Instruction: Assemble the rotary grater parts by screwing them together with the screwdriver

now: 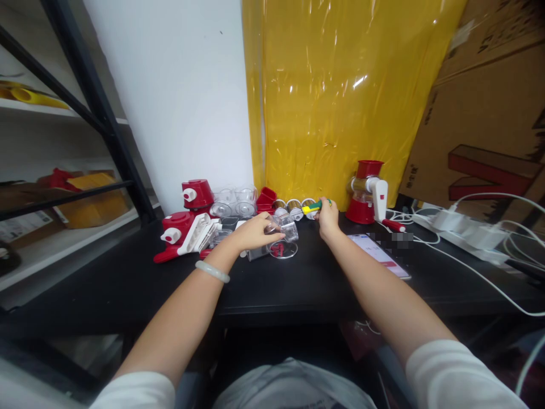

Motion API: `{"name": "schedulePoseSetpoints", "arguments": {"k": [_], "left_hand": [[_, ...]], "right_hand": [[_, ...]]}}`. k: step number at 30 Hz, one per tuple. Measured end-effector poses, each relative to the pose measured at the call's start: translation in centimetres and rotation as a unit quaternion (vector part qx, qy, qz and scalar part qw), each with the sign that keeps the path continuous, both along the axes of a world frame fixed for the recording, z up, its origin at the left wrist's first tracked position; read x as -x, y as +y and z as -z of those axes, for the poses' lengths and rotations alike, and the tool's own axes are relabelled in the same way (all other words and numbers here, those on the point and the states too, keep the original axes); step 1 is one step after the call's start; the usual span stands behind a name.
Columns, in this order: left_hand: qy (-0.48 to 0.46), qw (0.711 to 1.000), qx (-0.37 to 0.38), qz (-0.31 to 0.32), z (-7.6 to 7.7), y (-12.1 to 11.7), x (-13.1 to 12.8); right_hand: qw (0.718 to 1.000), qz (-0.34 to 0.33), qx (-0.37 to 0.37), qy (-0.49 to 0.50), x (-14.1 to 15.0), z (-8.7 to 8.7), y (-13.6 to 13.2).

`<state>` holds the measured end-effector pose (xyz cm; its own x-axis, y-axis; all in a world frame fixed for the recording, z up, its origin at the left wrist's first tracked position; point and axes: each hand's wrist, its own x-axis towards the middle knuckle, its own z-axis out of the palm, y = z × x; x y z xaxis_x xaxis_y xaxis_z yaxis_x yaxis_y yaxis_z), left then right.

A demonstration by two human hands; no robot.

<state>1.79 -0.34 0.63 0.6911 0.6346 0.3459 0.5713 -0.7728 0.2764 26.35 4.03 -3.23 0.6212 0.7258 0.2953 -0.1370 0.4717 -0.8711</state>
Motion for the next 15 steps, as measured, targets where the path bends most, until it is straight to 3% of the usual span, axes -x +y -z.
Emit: {"name": "schedulePoseSetpoints", "arguments": {"k": [15], "left_hand": [[0.003,1.0,0.0,-0.004,-0.12,-0.21,-0.16]], "right_hand": [[0.999,0.007,0.014,0.037,0.21,-0.15,-0.03]]}}
